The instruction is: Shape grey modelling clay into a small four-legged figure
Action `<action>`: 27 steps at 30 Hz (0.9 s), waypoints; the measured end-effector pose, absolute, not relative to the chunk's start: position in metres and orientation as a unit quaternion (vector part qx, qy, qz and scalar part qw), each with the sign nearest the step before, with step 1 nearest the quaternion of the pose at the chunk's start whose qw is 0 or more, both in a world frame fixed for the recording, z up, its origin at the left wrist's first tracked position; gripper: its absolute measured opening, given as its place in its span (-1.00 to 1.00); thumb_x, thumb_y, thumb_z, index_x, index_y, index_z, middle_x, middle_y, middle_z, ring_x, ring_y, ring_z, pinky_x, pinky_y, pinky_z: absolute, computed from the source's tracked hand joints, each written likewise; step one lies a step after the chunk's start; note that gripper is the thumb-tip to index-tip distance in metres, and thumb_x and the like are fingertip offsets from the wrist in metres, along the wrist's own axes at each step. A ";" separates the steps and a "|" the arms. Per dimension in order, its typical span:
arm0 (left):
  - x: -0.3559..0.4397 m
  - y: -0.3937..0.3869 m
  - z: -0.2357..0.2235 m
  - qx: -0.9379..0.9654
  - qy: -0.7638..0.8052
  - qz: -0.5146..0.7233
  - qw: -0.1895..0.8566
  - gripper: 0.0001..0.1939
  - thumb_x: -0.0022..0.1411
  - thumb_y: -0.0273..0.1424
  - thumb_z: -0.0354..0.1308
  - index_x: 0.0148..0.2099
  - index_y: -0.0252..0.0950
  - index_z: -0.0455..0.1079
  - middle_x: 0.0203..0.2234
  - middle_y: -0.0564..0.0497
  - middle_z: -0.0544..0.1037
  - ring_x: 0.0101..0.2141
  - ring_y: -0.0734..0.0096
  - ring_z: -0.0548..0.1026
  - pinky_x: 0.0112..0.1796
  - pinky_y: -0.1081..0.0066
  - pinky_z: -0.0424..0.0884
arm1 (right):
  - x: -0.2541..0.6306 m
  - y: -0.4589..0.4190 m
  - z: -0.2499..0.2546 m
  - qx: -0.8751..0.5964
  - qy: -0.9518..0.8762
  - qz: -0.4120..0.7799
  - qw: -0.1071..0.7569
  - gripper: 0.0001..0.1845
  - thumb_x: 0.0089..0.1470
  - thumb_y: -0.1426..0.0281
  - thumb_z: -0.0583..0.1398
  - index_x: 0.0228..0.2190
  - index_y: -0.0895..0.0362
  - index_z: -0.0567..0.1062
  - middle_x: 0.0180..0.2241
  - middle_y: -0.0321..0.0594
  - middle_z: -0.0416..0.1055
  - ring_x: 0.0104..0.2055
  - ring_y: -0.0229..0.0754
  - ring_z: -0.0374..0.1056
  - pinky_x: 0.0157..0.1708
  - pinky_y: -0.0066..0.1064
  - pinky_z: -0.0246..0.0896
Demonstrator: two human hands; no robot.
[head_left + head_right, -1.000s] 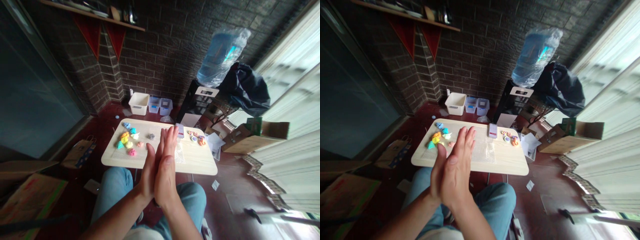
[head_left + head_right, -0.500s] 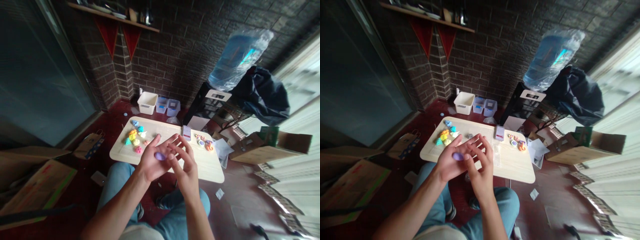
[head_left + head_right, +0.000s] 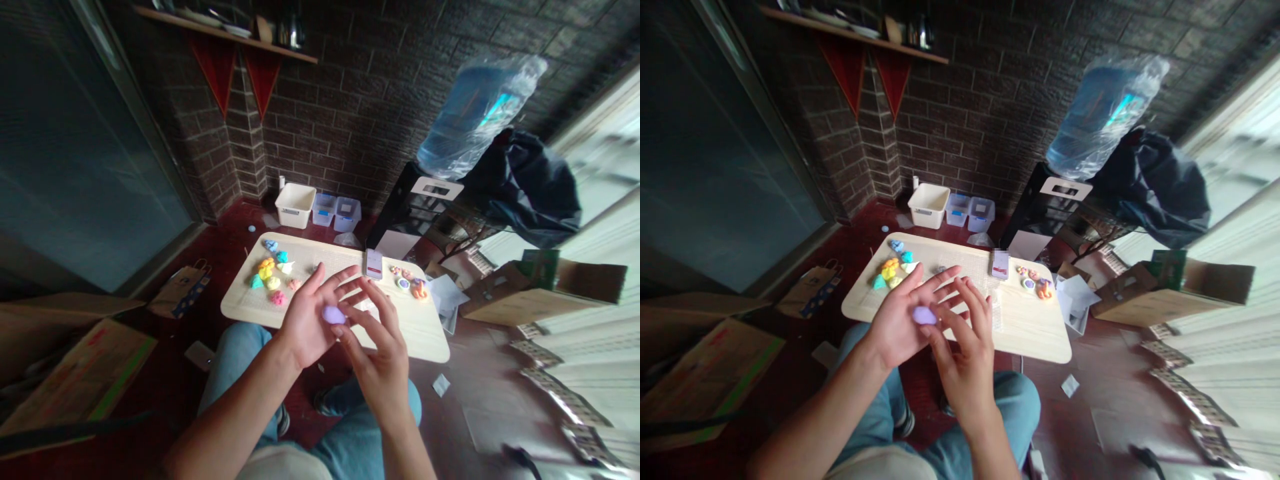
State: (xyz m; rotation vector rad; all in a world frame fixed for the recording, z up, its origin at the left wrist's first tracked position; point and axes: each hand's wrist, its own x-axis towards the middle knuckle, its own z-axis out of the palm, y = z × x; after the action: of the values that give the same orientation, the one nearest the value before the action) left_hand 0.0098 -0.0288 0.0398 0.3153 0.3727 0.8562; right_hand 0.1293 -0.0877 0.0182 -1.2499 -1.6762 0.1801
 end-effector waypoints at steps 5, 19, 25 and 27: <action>0.000 -0.039 0.027 0.384 0.282 0.509 0.717 -0.75 0.27 -0.26 0.15 -0.11 -0.28 0.52 -0.26 -0.05 0.58 -0.20 0.32 0.49 -0.17 0.41 0.33 | 0.154 -0.091 0.044 -0.506 -0.747 -0.015 0.431 -0.74 0.14 0.45 0.26 -0.11 0.00 0.50 -0.25 -0.26 0.54 -0.17 -0.12 0.44 0.28 0.20 -0.15; -0.011 -0.048 0.023 0.381 0.255 0.434 0.775 -0.87 0.10 -0.33 0.34 -0.35 -0.30 0.58 -0.45 -0.02 0.65 -0.41 0.39 0.53 -0.25 0.38 0.41 | 0.162 -0.099 0.061 -0.470 -0.785 0.004 0.403 -0.67 0.13 0.35 0.29 -0.05 0.02 0.45 -0.28 -0.27 0.47 -0.20 -0.16 0.42 0.23 0.05 0.02; -0.006 -0.050 0.030 0.383 0.246 0.442 0.773 -0.71 0.24 -0.20 0.19 -0.15 -0.32 0.56 -0.27 -0.08 0.63 -0.27 0.36 0.54 -0.21 0.42 0.40 | 0.158 -0.098 0.065 -0.476 -0.815 -0.014 0.329 -0.73 0.13 0.38 0.27 -0.09 0.01 0.49 -0.15 -0.20 0.48 -0.07 -0.07 0.38 0.25 0.15 -0.07; 0.002 -0.048 0.032 0.339 0.228 0.441 0.799 -0.64 0.29 -0.14 0.12 -0.12 -0.32 0.54 -0.30 -0.08 0.61 -0.31 0.40 0.53 -0.29 0.47 0.39 | 0.153 -0.097 0.067 -0.488 -0.825 -0.028 0.282 -0.75 0.13 0.37 0.27 -0.10 0.00 0.51 -0.08 -0.19 0.48 0.01 -0.01 0.34 0.28 0.21 -0.16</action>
State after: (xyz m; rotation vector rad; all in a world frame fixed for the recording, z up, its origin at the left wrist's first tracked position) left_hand 0.0019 -0.0481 0.0315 0.7269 0.4899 0.9461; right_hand 0.1530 -0.0966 0.0669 -1.3075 -2.2107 -0.0743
